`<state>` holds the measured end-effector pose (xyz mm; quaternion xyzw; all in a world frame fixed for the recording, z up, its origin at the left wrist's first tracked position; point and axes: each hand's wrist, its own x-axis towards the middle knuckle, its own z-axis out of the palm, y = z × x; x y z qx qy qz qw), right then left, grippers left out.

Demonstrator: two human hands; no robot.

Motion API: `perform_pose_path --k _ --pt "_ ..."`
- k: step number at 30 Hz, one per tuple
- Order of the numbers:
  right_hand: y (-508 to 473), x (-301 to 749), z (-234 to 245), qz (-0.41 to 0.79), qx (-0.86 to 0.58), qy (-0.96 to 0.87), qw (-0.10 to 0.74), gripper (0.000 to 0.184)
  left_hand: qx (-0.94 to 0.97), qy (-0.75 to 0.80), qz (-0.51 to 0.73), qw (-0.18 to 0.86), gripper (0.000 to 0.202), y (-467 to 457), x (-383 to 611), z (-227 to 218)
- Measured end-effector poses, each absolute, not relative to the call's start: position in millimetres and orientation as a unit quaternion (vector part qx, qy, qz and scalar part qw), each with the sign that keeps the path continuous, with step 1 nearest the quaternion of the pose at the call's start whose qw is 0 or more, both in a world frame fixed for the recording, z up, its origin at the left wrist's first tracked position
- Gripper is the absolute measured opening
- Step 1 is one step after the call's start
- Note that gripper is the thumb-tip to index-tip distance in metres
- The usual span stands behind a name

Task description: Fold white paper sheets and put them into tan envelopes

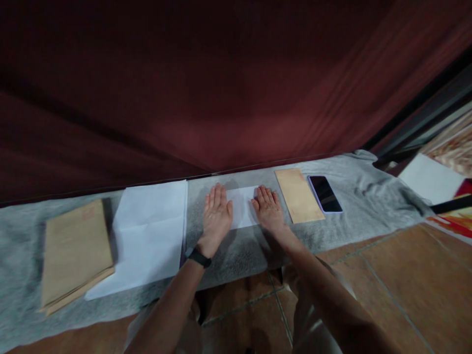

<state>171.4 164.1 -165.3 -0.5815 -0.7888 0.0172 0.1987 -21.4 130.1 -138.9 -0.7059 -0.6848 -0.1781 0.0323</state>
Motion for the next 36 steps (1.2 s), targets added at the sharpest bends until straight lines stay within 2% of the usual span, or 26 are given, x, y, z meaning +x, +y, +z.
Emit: perform_pose_path --k 4,9,24,36 --pt "161 151 -156 0.061 -0.538 -0.814 0.208 0.056 -0.753 -0.641 -0.147 -0.014 0.059 133 1 -149" --pt "154 129 -155 0.108 -0.477 -0.851 0.192 0.056 -0.778 -0.618 -0.109 -0.016 0.063 131 2 -160" --pt "161 149 -167 0.051 -0.529 -0.83 0.171 0.056 -0.743 -0.659 -0.117 -0.01 0.059 128 -15 -158" --pt "164 175 -170 0.034 -0.56 -0.807 0.186 0.06 -0.676 -0.73 -0.105 -0.006 0.06 125 -33 -153"
